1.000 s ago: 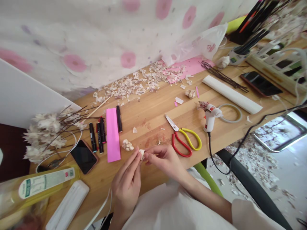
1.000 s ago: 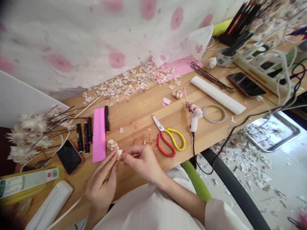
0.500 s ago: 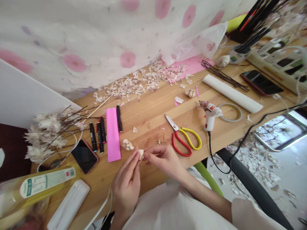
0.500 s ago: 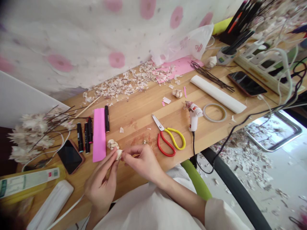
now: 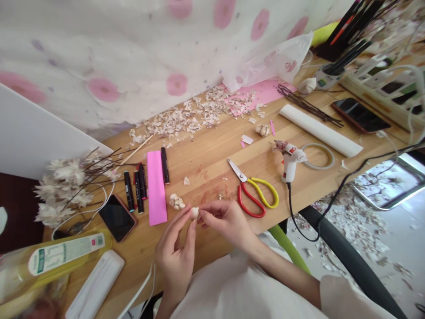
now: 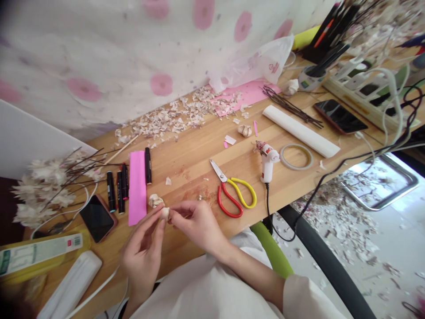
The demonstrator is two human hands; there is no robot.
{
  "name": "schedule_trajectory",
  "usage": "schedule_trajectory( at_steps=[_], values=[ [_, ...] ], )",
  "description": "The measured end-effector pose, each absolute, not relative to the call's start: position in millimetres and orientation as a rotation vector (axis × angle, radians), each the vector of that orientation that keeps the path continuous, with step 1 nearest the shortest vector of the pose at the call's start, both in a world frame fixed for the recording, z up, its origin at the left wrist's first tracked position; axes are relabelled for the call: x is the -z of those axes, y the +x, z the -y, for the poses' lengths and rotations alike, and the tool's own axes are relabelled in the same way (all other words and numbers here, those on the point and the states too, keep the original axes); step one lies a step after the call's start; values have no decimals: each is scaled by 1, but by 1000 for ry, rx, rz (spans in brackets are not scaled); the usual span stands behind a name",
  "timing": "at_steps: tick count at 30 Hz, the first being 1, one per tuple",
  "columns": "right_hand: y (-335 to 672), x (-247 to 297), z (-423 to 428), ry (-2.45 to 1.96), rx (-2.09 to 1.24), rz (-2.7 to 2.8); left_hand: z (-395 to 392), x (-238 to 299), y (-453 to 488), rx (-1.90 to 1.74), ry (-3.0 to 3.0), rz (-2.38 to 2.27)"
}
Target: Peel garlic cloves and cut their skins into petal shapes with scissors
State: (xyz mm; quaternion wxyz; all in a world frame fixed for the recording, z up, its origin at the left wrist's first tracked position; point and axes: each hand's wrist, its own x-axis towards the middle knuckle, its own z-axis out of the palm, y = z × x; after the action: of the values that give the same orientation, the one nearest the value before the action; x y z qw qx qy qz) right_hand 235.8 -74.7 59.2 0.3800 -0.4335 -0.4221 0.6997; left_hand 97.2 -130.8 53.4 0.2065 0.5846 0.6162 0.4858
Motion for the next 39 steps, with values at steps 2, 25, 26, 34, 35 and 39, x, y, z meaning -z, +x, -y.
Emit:
schedule_trajectory(
  at_steps=[2,25,26,34,35,39],
  values=[
    [235,-59,76,-1115,-1717,1171,129,-53,98,-1376,1494,-1777],
    [237,-67,79,-1065,-1373,1464,112,-62,97,-1428,352,-1442],
    [237,-67,79,-1064,-1365,1450,112,-61,97,-1426,349,-1429],
    [238,-62,80,-1068,-1169,1508,118,-50,99,-1411,472,-1443],
    [239,-61,80,-1067,-1128,1539,118,-49,100,-1403,510,-1455],
    [241,-58,80,-1086,-983,1680,118,-45,102,-1395,604,-1480]
  ],
)
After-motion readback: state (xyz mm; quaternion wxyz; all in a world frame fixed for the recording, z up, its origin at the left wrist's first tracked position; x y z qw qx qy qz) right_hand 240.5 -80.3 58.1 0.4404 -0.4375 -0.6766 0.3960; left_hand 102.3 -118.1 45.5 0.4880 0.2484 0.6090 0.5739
